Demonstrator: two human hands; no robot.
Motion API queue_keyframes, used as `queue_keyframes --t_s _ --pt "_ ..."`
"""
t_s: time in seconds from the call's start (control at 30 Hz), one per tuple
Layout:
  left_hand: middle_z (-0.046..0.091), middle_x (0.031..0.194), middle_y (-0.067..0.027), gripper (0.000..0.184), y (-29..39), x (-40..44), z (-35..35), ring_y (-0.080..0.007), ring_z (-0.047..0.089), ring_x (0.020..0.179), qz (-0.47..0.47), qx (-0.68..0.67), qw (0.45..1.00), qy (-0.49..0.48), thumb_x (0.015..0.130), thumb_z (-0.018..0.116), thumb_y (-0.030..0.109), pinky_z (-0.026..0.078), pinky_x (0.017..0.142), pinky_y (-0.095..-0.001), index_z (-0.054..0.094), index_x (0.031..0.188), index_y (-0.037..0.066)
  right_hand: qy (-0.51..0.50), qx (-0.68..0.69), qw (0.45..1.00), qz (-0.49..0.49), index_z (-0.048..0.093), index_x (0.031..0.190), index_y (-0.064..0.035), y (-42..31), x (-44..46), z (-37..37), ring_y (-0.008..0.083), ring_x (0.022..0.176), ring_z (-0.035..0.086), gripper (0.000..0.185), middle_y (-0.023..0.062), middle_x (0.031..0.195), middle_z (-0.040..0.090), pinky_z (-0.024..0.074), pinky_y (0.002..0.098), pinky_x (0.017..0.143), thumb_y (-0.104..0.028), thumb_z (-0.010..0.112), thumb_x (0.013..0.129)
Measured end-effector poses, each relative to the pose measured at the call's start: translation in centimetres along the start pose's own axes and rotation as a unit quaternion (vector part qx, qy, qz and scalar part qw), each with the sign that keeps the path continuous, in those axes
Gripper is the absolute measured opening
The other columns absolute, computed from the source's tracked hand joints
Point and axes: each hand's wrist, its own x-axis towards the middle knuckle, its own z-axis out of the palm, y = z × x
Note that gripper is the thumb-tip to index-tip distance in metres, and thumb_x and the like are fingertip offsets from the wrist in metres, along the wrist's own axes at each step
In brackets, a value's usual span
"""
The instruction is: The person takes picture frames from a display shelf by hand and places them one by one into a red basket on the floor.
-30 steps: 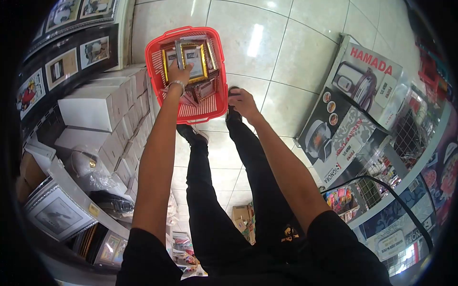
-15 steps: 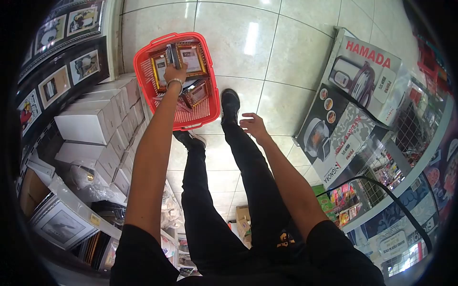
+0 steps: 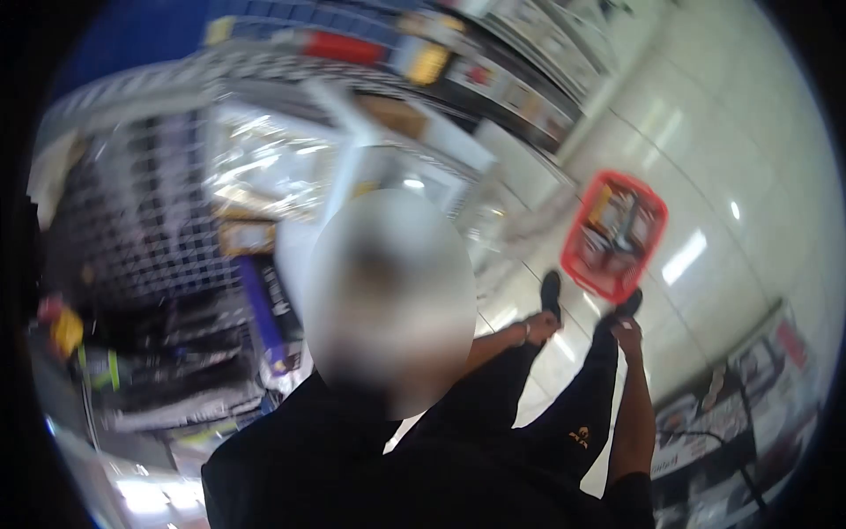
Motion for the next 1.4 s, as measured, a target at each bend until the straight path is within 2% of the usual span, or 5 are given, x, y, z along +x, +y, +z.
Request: queue_keyframes --t_s 0.4,0.7,1.03,1.2,1.4 --pt "0.065 0.093 -0.0056 0.023 6.4 -44.6 -24.4 -0.0093 0.06 0.086 0.36 0.057 0.907 0.211 0.084 0.063 0.02 0.049 0.074 -0.0268 0.062 0.102 0.006 0.159 0.141 0.971 0.111 0.046 0.116 -0.0141 -11.6 -7.9 1.5 0.023 0.082 0.06 0.038 0.0094 0.099 0.062 0.0462 0.0418 0.068 -0.013 0.059 0.081" --pt "0.046 0.119 -0.02 0.059 5.4 -50.3 -49.2 -0.0341 0.044 0.112 0.304 0.323 0.514 0.734 0.074 0.069 0.02 0.037 0.096 -0.0403 0.043 0.121 -0.004 0.081 0.053 0.993 0.064 0.049 0.111 -0.0088 -15.4 -14.2 6.7 0.0239 0.076 0.062 0.039 0.0102 0.089 0.065 0.0469 0.0413 0.064 -0.007 0.065 0.075" --pt "0.038 0.127 -0.0195 0.056 4.9 -49.2 -48.4 -0.0357 0.036 0.118 0.311 0.293 0.536 0.728 0.072 0.071 0.019 0.032 0.098 -0.0406 0.043 0.116 -0.002 0.041 0.0 0.988 0.147 0.053 0.104 -0.0082 -4.4 -22.0 4.9 0.0273 0.079 0.059 0.022 0.0124 0.093 0.06 0.0474 0.0392 0.067 -0.018 0.05 0.085" --pt "0.06 0.09 -0.0195 0.032 4.6 -50.5 -47.5 -0.0358 0.058 0.086 0.38 0.193 0.635 0.644 0.072 0.072 0.015 0.045 0.074 -0.0392 0.05 0.089 0.0 -0.064 -0.334 0.94 0.018 0.053 0.093 -0.0075 -8.1 -25.5 6.4 0.0249 0.076 0.058 0.015 0.0082 0.085 0.058 0.0479 0.0383 0.065 -0.02 0.051 0.084" --pt "0.064 0.081 -0.0179 0.025 2.9 -50.3 -44.6 -0.0312 0.063 0.077 0.379 0.185 0.652 0.63 0.07 0.073 0.015 0.049 0.067 -0.0369 0.058 0.083 0.0 0.058 -0.178 0.974 -0.123 0.056 0.104 -0.0093 -9.6 -24.4 7.7 0.0217 0.075 0.059 0.025 0.004 0.087 0.059 0.048 0.0388 0.065 -0.016 0.059 0.08"
